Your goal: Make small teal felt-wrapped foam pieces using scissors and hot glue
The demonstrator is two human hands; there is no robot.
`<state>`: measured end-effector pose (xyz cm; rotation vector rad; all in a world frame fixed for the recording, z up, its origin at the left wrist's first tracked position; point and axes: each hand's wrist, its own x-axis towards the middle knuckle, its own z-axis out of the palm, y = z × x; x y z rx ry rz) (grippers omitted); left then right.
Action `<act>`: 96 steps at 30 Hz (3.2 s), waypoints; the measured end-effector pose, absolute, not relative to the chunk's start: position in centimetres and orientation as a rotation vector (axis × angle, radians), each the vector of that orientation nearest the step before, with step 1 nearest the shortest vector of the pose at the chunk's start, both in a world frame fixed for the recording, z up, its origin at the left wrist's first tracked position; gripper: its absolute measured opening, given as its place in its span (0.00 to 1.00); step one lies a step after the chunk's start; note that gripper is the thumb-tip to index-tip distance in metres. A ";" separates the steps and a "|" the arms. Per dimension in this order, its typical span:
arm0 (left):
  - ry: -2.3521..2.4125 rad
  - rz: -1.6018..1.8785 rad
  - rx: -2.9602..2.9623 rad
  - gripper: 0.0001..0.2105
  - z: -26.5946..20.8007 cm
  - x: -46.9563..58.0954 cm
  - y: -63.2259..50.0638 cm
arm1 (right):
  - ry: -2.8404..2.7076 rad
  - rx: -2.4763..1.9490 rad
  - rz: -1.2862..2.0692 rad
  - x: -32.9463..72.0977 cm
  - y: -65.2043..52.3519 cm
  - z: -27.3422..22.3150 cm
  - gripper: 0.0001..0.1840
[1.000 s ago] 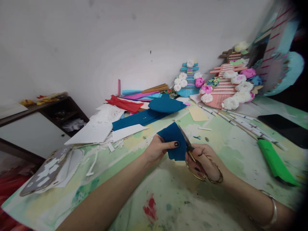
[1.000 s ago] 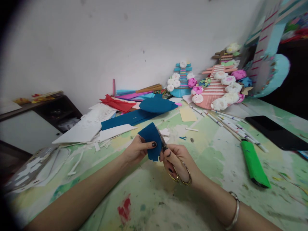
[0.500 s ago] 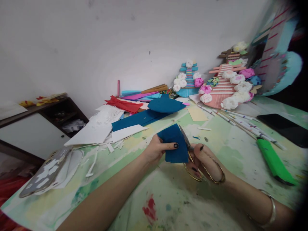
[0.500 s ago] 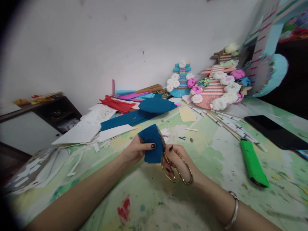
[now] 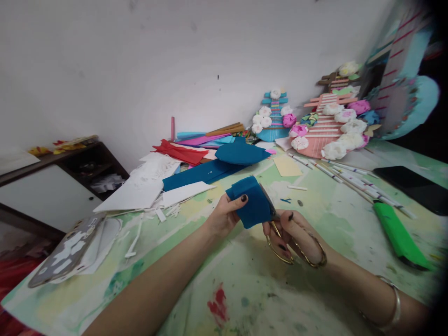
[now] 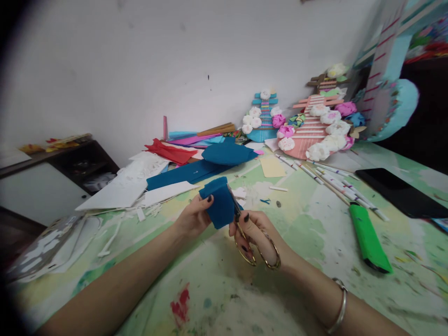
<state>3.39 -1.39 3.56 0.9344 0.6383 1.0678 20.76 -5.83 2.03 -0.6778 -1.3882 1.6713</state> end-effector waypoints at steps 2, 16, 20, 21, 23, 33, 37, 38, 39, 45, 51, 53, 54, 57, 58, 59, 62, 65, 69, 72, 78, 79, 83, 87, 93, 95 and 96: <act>0.665 1.089 0.853 0.24 3.7 3.5 -1.4 | -1.400 -0.677 1.663 20.8 -5.8 2.1 0.30; 0.697 1.172 0.856 0.12 3.3 3.7 -1.3 | -1.429 -0.653 1.670 20.8 -5.9 2.3 0.29; 0.696 1.091 0.979 0.12 3.1 3.6 -1.3 | -1.442 -0.646 1.632 21.0 -5.8 2.0 0.29; 0.696 1.075 1.001 0.12 3.1 3.6 -1.4 | -1.439 -0.641 1.628 21.0 -5.8 1.9 0.28; 0.696 1.056 1.023 0.12 3.0 3.5 -1.4 | -1.434 -0.629 1.619 21.0 -5.7 1.7 0.28; 0.726 1.029 1.031 0.13 3.1 3.6 -1.4 | -1.362 -0.639 1.629 20.8 -5.7 1.9 0.27; 0.715 1.025 1.024 0.13 3.0 3.6 -1.3 | -1.344 -0.683 1.657 20.8 -5.8 1.7 0.27; 0.713 1.025 1.025 0.13 3.0 3.5 -1.3 | -1.342 -0.692 1.652 20.8 -5.8 1.7 0.27; 0.711 1.027 1.026 0.13 3.0 3.5 -1.3 | -1.340 -0.702 1.649 20.7 -5.8 1.7 0.26; 0.721 1.039 1.025 0.13 3.2 3.4 -1.3 | -1.343 -0.770 1.622 20.6 -6.0 2.1 0.30; 0.747 1.060 0.984 0.13 3.3 3.4 -1.3 | -1.439 -0.849 1.513 20.9 -5.9 2.8 0.31; 0.739 1.102 0.956 0.12 3.3 3.4 -1.1 | -1.429 -0.907 1.439 21.1 -5.6 3.1 0.31; 0.742 1.125 0.946 0.12 3.3 3.3 -0.9 | -1.414 -0.970 1.371 21.3 -5.4 3.2 0.30; 0.817 1.194 0.970 0.14 3.3 2.4 0.1 | -1.423 -1.314 0.977 22.6 -4.1 3.7 0.25; 0.883 1.203 1.005 0.15 3.3 1.9 0.6 | -1.469 -1.459 0.801 23.2 -3.6 3.9 0.22; 0.975 1.205 1.055 0.18 3.3 1.3 1.2 | -1.533 -1.596 0.624 23.9 -2.9 3.9 0.19; 1.326 1.025 1.313 0.21 3.3 -1.4 3.0 | -1.722 -1.964 0.175 26.0 -1.3 3.7 0.17; 1.489 0.879 1.433 0.14 3.2 -4.3 4.6 | -1.821 -2.206 -0.002 27.6 -0.3 3.1 0.20; 1.720 0.820 1.646 0.07 3.0 -7.1 5.8 | -1.865 -2.320 -0.059 28.3 -0.4 2.6 0.21; 1.811 0.795 1.784 0.08 2.8 -7.8 6.2 | -1.888 -2.294 -0.136 28.1 -1.0 2.8 0.18; 1.839 0.816 2.067 0.08 2.5 -7.6 6.3 | -1.995 -2.152 -0.171 26.7 -1.7 3.2 0.16; 1.837 0.816 2.104 0.08 2.4 -7.5 6.3 | -2.021 -2.121 -0.168 26.4 -1.7 3.1 0.16; 1.824 0.836 2.224 0.08 2.4 -7.2 6.3 | -2.102 -2.006 -0.124 25.8 -1.5 2.4 0.17; 1.810 0.884 2.326 0.09 2.6 -6.9 5.9 | -2.175 -1.817 -0.122 25.5 -1.4 1.9 0.18; 1.707 0.940 2.400 0.10 3.5 -5.4 4.8 | -2.118 -1.679 -0.003 25.1 -1.6 2.4 0.16; 1.560 1.076 2.378 0.08 4.1 -4.0 4.0 | -2.080 -1.624 0.098 24.9 -1.6 2.5 0.15; 1.437 1.165 2.311 0.07 4.4 -3.2 3.5 | -2.063 -1.554 0.188 24.8 -1.7 2.5 0.17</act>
